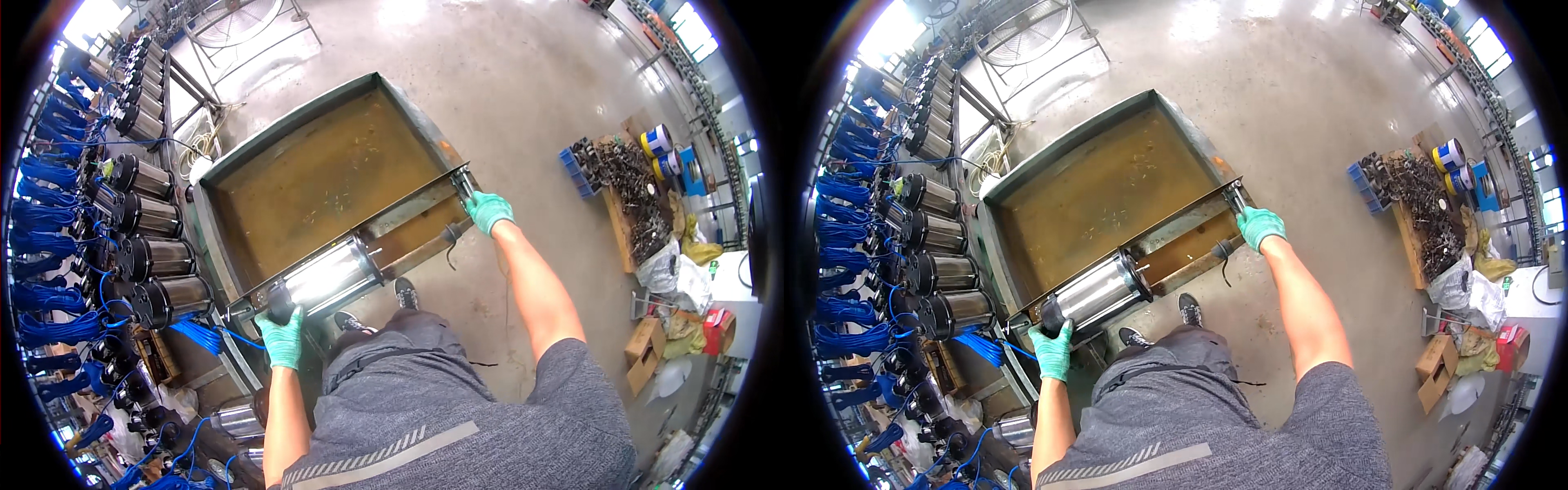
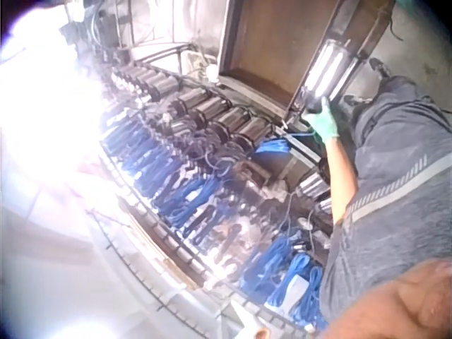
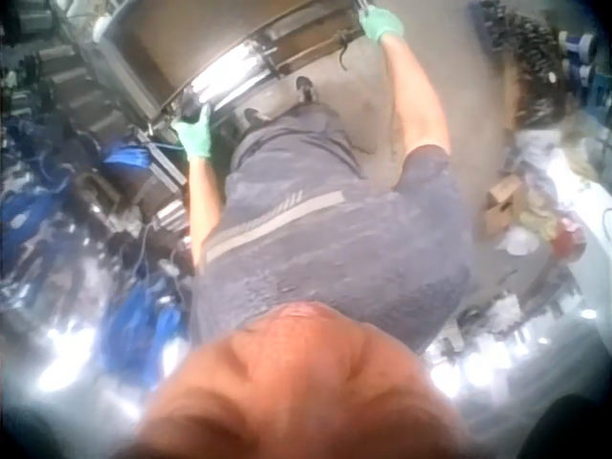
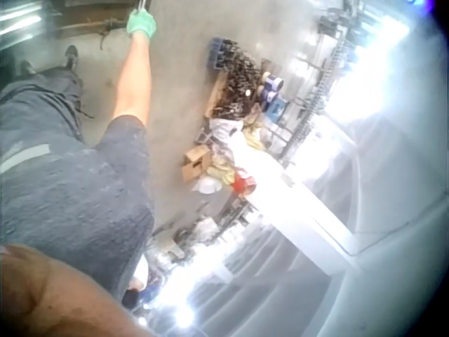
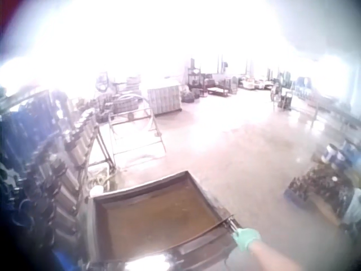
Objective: The person picks up a water pump from a rack, carries it to a water tank, and submerges it while holding the power cable to test it. The person then removes the pump from the water and places it back onto the rack.
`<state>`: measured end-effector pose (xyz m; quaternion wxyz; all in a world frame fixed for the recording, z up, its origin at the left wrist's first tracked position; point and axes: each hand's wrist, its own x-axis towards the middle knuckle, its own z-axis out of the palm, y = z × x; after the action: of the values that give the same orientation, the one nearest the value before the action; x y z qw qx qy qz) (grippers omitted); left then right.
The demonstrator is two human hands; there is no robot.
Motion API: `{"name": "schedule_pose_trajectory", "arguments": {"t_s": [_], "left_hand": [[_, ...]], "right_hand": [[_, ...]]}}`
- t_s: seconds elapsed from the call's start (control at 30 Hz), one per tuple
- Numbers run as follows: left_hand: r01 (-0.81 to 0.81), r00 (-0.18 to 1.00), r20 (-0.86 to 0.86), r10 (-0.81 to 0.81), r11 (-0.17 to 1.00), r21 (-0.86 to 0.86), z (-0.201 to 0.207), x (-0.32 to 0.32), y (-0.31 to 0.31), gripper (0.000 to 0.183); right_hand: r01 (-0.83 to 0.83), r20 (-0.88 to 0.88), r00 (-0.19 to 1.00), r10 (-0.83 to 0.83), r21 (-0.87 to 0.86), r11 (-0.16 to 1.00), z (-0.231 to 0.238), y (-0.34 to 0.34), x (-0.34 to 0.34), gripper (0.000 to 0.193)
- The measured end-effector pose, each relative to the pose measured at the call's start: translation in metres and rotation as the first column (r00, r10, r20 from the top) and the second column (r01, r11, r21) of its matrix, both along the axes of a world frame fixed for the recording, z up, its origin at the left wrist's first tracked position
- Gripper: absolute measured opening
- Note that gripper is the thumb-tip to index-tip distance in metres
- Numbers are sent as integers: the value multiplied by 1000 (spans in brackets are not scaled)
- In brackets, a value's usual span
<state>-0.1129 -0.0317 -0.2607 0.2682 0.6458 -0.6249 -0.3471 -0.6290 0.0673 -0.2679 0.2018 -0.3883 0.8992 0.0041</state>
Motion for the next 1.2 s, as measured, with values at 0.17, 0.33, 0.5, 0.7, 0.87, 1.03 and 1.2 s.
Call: {"name": "schedule_pose_trajectory", "arguments": {"t_s": [0.17,0.33,0.5,0.7,0.87,1.03,1.2], "left_hand": [[-4,989,145,-4,998,59,7,7,-3,66],[-36,999,23,31,969,244,37,-10,-6,63],[-24,988,-134,77,935,354,51,-21,-6,61],[53,999,-4,-54,952,303,43,-4,-13,59],[-77,997,29,72,914,399,52,-15,-13,51],[45,999,12,-52,944,326,25,22,-24,52],[82,996,-56,-68,946,313,24,21,-23,47]], "right_hand": [[56,287,958,7,-211,976,20,9,27,30],[-76,472,809,349,-505,860,50,16,82,17],[-20,541,702,462,-634,773,15,5,116,30],[-171,447,708,546,-642,747,10,-13,123,27],[-260,381,724,575,-622,739,0,-22,124,25],[-252,358,774,522,-582,773,4,-31,121,25],[-151,439,707,555,-673,724,-4,-22,116,25]]}}
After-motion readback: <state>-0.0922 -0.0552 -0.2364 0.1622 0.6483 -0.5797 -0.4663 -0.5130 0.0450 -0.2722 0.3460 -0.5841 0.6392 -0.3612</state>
